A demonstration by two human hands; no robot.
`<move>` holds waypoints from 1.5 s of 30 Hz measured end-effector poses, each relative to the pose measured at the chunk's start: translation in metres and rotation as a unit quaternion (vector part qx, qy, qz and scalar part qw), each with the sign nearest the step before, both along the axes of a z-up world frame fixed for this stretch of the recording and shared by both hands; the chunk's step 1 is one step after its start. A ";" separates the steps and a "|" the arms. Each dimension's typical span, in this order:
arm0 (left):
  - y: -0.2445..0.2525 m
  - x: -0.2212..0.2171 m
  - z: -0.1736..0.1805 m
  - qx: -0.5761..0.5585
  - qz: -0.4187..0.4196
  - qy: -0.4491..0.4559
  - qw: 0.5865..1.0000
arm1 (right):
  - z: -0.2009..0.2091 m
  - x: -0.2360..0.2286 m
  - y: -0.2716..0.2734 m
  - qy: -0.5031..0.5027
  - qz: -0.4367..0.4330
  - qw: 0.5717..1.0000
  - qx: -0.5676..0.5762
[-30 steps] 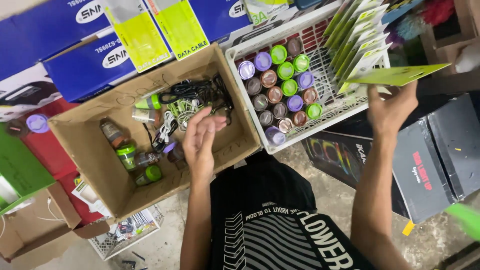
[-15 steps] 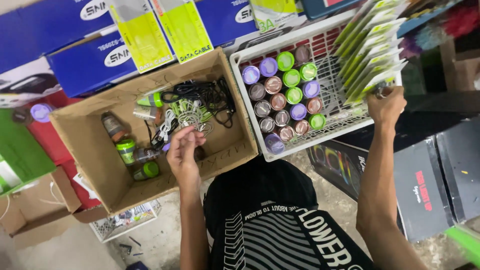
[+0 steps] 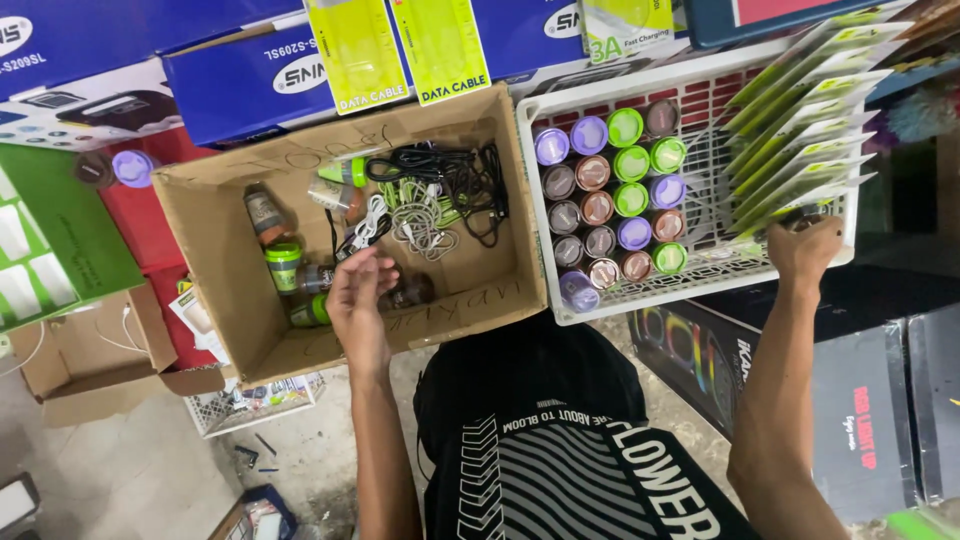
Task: Organizing various USB cables and small retail items within cardboard boxes in a storage area.
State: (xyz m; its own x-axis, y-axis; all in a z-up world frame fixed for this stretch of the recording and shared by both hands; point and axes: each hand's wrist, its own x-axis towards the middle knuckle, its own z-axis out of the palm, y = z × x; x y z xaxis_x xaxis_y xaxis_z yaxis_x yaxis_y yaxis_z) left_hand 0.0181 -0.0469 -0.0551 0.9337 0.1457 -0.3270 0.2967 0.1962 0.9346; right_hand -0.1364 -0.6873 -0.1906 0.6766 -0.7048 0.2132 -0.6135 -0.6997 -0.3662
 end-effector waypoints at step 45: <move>-0.005 0.030 -0.007 -0.080 -0.277 0.050 0.956 | 0.183 0.142 0.430 -0.008 0.509 0.763 0.398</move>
State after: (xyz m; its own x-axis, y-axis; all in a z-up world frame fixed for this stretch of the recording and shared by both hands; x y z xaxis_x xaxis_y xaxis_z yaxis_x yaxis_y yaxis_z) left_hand 0.0478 -0.0524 -0.0618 0.8157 -0.4216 -0.3961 0.4836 0.1212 0.8669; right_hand 0.0058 -0.2570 -0.0076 0.9620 0.2730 0.0052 0.1080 -0.3629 -0.9255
